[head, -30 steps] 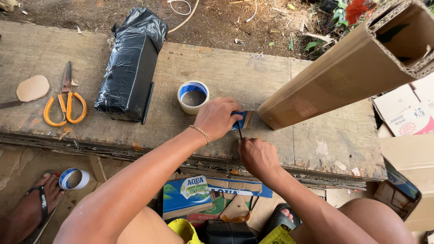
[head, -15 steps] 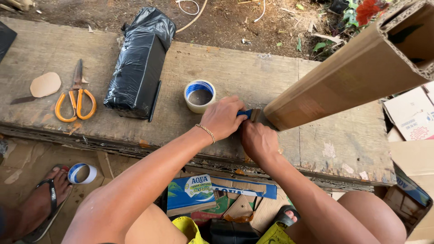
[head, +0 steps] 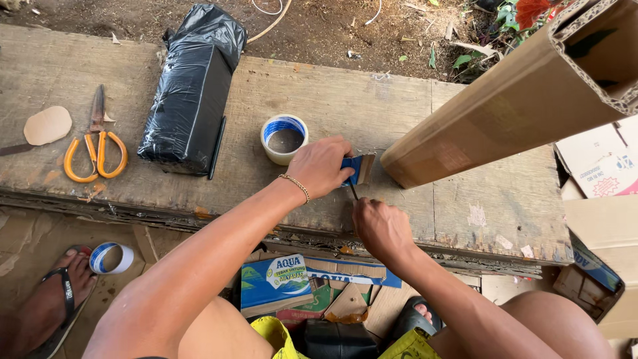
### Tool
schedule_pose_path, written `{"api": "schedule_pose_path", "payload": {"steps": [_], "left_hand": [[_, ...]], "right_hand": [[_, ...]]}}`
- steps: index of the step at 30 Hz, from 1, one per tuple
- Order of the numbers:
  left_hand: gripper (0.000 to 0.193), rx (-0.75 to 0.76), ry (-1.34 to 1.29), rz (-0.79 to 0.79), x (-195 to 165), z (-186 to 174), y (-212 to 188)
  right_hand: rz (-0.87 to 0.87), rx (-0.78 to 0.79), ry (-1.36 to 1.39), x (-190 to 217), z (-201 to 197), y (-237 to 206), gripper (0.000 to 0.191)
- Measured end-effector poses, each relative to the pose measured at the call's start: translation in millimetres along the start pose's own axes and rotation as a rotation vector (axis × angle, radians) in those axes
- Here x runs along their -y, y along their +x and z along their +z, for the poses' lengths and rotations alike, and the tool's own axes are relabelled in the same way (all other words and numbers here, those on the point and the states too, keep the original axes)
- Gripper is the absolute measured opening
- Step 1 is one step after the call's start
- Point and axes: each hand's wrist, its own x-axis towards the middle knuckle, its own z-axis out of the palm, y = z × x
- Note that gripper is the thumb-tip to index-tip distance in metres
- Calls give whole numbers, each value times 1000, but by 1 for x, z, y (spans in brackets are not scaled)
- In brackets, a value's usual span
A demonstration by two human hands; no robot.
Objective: The person assembles a rectangular cardboard box by folding and taping the flaps. They use a utility knife to cut a piece of printed cardboard and attach it to the box, then secure the seams with clear packing tape.
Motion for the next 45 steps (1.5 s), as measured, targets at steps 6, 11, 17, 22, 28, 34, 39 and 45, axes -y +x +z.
{"api": "schedule_pose_path", "payload": {"steps": [6,11,17,22,28,34,39,45], "left_hand": [[24,9,-16,18,-4,-3,-1],[27,-6,95,66,-6,-2,-8],[27,-13,111,11,-6,2,1],[30,-10,79,-49,-8,-1,6],[26,265,129,-199,-5,-16,8],[55,1034,122,-48,8,-36,-11],[53,900,8,56,-5,-37,-9],[50,164,-350,-176,-10,-35,0]], "right_hand": [[-2,-12,-18,5,-5,32,20],[12,-62,22,11,-2,37,23],[30,53,-36,8,-6,4,36],[-18,211,-70,7,-30,-13,31],[137,430,-24,-17,-91,-35,42],[112,310,-25,-51,-101,-34,49],[157,116,-89,-55,-68,-12,48],[80,244,-140,-59,-54,-12,34]]}}
